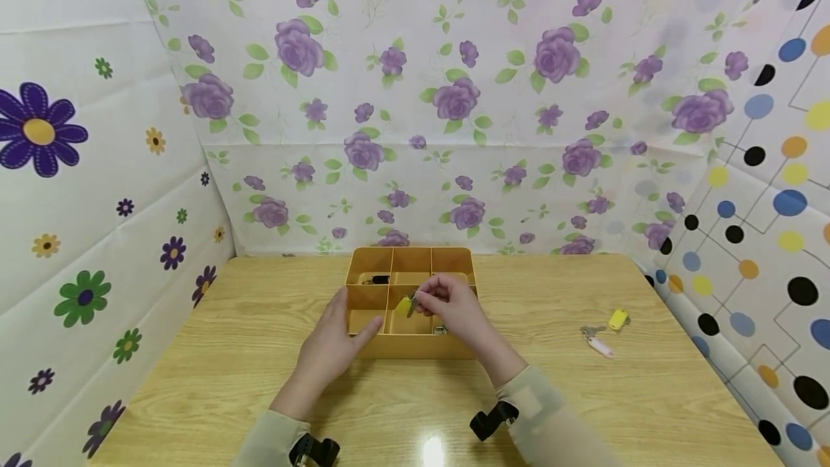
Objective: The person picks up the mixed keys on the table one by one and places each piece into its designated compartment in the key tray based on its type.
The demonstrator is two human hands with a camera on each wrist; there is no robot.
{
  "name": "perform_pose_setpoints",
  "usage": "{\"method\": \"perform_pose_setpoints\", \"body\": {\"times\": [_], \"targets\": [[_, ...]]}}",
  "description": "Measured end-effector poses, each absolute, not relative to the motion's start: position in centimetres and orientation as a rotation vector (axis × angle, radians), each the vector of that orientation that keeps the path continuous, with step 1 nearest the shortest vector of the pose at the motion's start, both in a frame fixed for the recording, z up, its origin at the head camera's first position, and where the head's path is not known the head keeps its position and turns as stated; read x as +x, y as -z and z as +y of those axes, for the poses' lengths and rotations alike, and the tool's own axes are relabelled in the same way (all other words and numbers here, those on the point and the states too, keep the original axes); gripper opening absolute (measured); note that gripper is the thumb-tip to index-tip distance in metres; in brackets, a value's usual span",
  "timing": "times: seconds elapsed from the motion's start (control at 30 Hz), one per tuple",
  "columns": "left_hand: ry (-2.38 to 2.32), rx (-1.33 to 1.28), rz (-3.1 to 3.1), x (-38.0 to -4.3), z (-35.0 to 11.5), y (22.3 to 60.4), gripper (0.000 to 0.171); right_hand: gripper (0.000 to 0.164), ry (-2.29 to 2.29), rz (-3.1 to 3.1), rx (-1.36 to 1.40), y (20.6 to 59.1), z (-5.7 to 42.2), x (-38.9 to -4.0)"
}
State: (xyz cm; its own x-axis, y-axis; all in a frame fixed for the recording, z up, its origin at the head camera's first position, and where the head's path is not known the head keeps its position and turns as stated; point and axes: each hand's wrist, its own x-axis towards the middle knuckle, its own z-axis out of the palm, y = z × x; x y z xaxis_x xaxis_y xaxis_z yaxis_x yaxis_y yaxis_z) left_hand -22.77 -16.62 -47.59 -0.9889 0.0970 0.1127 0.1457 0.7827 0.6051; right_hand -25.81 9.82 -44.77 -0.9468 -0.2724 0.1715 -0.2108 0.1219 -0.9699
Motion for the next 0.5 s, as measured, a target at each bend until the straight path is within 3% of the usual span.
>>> {"method": "perform_pose_setpoints", "body": {"times": [0.5], "targets": [[1.003,-0.197,-2.895,-22.63,-16.57,47.36,0.115,0.013,2.011,2.326,-0.459,45.19,9.69,-25.83]]}}
